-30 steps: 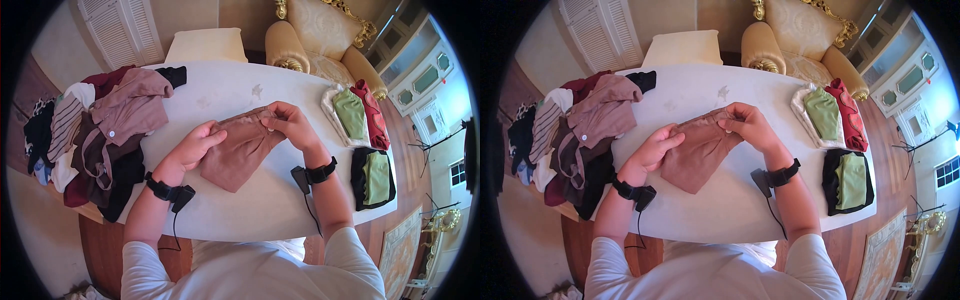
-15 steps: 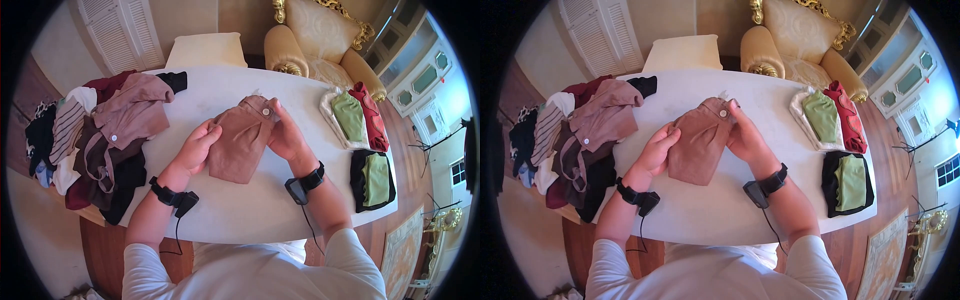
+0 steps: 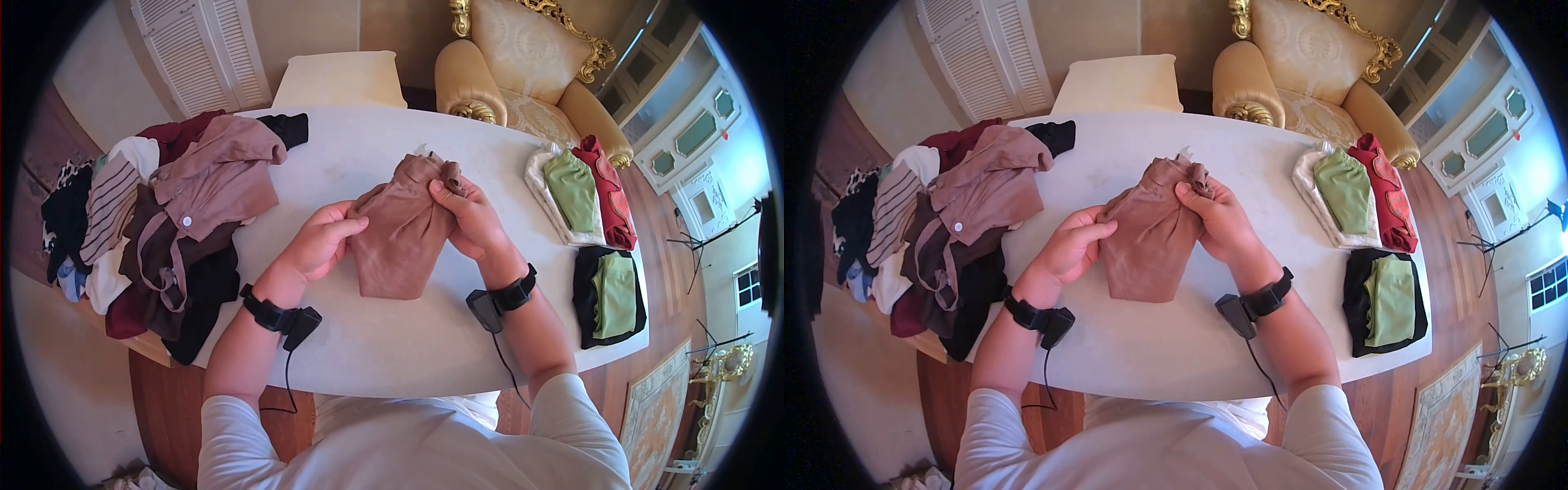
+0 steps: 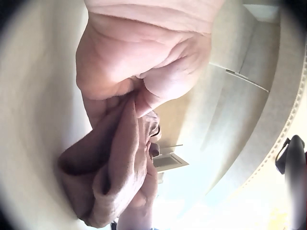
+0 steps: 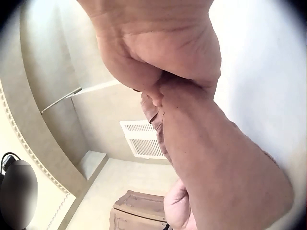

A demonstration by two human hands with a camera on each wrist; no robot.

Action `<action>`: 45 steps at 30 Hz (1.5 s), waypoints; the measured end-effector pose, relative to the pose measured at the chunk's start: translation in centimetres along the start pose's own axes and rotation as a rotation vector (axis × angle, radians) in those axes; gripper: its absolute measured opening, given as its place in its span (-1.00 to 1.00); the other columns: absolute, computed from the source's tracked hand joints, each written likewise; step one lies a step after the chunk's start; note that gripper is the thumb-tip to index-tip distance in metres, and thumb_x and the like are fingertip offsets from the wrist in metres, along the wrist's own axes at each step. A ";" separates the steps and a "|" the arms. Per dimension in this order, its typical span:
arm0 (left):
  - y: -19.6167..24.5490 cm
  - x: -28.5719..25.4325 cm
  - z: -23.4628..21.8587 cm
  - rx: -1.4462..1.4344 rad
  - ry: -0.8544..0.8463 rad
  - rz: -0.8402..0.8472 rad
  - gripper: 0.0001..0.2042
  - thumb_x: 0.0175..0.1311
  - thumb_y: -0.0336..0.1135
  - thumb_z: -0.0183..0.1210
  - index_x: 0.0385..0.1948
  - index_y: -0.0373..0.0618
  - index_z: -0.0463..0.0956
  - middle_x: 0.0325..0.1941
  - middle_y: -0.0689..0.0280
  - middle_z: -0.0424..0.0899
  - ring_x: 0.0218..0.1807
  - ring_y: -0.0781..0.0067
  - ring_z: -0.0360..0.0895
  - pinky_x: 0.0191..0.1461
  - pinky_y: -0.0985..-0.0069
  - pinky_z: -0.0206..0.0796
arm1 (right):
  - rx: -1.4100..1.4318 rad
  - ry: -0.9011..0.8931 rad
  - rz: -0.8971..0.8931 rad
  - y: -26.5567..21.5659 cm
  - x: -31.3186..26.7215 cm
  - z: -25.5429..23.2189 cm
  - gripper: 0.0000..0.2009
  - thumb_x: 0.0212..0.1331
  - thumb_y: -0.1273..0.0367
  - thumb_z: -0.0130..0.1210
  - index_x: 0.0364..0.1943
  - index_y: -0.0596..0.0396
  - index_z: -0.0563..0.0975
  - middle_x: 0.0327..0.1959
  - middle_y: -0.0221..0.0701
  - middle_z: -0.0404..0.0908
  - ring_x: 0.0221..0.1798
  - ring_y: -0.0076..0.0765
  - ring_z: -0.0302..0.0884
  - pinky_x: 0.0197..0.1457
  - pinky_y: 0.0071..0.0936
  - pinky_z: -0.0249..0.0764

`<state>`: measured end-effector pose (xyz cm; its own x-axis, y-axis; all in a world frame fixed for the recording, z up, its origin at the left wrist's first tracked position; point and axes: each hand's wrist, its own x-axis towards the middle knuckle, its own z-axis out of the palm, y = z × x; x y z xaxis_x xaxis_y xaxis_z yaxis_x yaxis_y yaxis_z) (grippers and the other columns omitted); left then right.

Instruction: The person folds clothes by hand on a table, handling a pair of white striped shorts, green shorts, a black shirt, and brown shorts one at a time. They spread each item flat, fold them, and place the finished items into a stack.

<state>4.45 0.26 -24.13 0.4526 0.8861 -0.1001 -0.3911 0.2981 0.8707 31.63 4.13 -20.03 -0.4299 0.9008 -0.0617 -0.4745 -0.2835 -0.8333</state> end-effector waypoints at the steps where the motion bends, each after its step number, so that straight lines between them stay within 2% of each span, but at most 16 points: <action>1: 0.4 -0.1 0.4 -0.005 -0.011 -0.004 -0.66 0.51 -0.28 0.21 0.18 -0.25 0.57 0.18 0.28 0.69 0.21 0.49 0.60 0.34 0.45 0.40 | -0.019 -0.016 -0.015 0.0 0.0 0.0 -0.74 0.52 0.37 0.19 0.18 0.11 0.59 0.13 -0.35 0.72 0.17 -0.37 0.69 0.28 -0.32 0.65; 4: 1.7 -0.9 2.1 -0.032 -0.049 -0.040 -0.59 0.51 -0.26 0.23 0.27 -0.28 0.52 0.20 0.28 0.68 0.22 0.49 0.60 0.35 0.46 0.40 | -0.035 -0.002 -0.011 -0.5 -0.4 0.4 -0.74 0.52 0.35 0.20 0.16 0.16 0.60 0.11 -0.33 0.72 0.15 -0.38 0.69 0.26 -0.33 0.65; 7: 1.8 -1.2 1.7 0.037 -0.088 -0.121 -0.53 0.51 -0.24 0.26 0.34 -0.29 0.47 0.23 0.29 0.67 0.24 0.50 0.59 0.38 0.47 0.39 | -0.065 -0.078 0.057 -0.7 -0.7 0.2 -0.71 0.51 0.35 0.21 0.18 0.21 0.59 0.11 -0.33 0.71 0.14 -0.41 0.67 0.24 -0.38 0.63; 13: 1.4 -1.1 2.6 0.126 -0.144 -0.141 -0.53 0.54 -0.26 0.25 0.36 -0.28 0.43 0.30 0.29 0.63 0.29 0.53 0.55 0.41 0.46 0.37 | -0.192 -0.194 0.121 -0.8 -1.3 1.5 -0.63 0.46 0.33 0.27 0.22 0.26 0.56 0.15 -0.34 0.68 0.20 -0.46 0.61 0.28 -0.43 0.56; 15: 1.2 -1.1 2.6 0.106 -0.124 -0.115 -0.53 0.56 -0.29 0.22 0.39 -0.27 0.40 0.33 0.29 0.61 0.32 0.52 0.53 0.43 0.46 0.35 | -0.241 -0.148 0.101 -0.7 -1.1 1.1 -0.60 0.44 0.33 0.30 0.25 0.24 0.54 0.15 -0.35 0.67 0.22 -0.46 0.60 0.28 -0.44 0.56; 19: 1.3 -1.0 2.7 0.101 -0.136 -0.072 -0.52 0.59 -0.30 0.16 0.44 -0.27 0.34 0.39 0.30 0.56 0.37 0.51 0.49 0.48 0.45 0.30 | -0.305 -0.040 -0.050 -0.9 -1.1 1.9 -0.55 0.40 0.37 0.34 0.29 0.22 0.51 0.13 -0.36 0.66 0.20 -0.48 0.61 0.25 -0.46 0.57; 22: 1.1 -0.9 2.8 0.076 -0.105 -0.045 -0.52 0.62 -0.27 0.13 0.46 -0.25 0.33 0.42 0.31 0.53 0.41 0.50 0.46 0.51 0.44 0.27 | -0.414 0.024 -0.247 -1.0 -1.1 2.0 -0.62 0.40 0.44 0.33 0.25 0.13 0.54 0.03 -0.41 0.72 0.10 -0.51 0.66 0.23 -0.46 0.60; 25: 1.0 -0.8 2.6 0.046 -0.089 -0.042 -0.52 0.64 -0.24 0.10 0.48 -0.22 0.32 0.45 0.33 0.51 0.45 0.50 0.43 0.54 0.43 0.24 | -0.404 -0.065 -0.253 -0.8 -0.9 1.0 -0.65 0.42 0.47 0.30 0.21 0.22 0.52 0.14 -0.30 0.67 0.13 -0.51 0.66 0.19 -0.48 0.62; 28: 1.0 -0.8 2.6 0.045 -0.102 -0.027 -0.53 0.66 -0.22 0.07 0.49 -0.20 0.32 0.45 0.34 0.51 0.45 0.51 0.42 0.55 0.42 0.22 | -0.410 -0.097 -0.260 -0.5 -0.8 0.8 -0.74 0.44 0.48 0.27 0.13 0.20 0.56 0.14 -0.31 0.68 0.13 -0.53 0.65 0.20 -0.50 0.61; 31: 1.0 -0.8 2.6 0.063 -0.102 -0.019 -0.52 0.66 -0.22 0.07 0.49 -0.20 0.31 0.45 0.34 0.51 0.45 0.51 0.42 0.55 0.43 0.22 | -0.454 -0.081 -0.267 -0.4 -0.7 0.6 -0.79 0.45 0.47 0.27 0.07 0.21 0.59 0.04 -0.38 0.73 0.09 -0.56 0.64 0.20 -0.49 0.61; 37: 1.0 -0.8 2.8 0.074 -0.109 -0.011 -0.53 0.67 -0.22 0.05 0.49 -0.21 0.31 0.45 0.34 0.50 0.45 0.52 0.41 0.55 0.44 0.21 | -0.501 -0.084 -0.387 0.3 -0.3 0.4 -0.83 0.49 0.42 0.23 0.04 0.20 0.60 0.03 -0.42 0.72 0.04 -0.58 0.62 0.13 -0.51 0.60; 40: 0.7 -0.7 2.5 0.055 -0.107 0.001 -0.53 0.68 -0.22 0.04 0.48 -0.22 0.31 0.45 0.33 0.50 0.45 0.52 0.41 0.56 0.45 0.21 | -0.648 -0.052 -0.263 -0.4 -0.4 -0.1 -0.75 0.51 0.30 0.24 0.06 0.19 0.60 0.08 -0.41 0.69 0.02 -0.58 0.61 0.06 -0.53 0.58; 43: 0.4 -0.4 2.1 0.040 -0.056 0.051 -0.55 0.69 -0.23 0.02 0.47 -0.21 0.32 0.45 0.31 0.51 0.45 0.50 0.42 0.55 0.43 0.22 | -0.255 0.225 -0.078 0.4 -0.9 2.5 -0.63 0.48 0.17 0.28 0.09 0.21 0.61 -0.02 -0.43 0.71 -0.05 -0.57 0.60 0.01 -0.54 0.56; 45: 0.1 -0.3 1.8 0.004 -0.030 0.062 -0.57 0.68 -0.25 0.01 0.46 -0.19 0.33 0.44 0.31 0.52 0.45 0.45 0.45 0.54 0.38 0.26 | -0.171 0.188 0.108 0.8 -0.8 2.6 -0.58 0.45 0.13 0.31 0.11 0.23 0.61 -0.05 -0.42 0.72 -0.03 -0.56 0.61 0.03 -0.52 0.57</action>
<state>5.68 -0.56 -23.14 0.4515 0.8917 -0.0310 -0.4159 0.2411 0.8769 29.59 2.34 -19.19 -0.3133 0.9181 -0.2426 -0.2903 -0.3359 -0.8961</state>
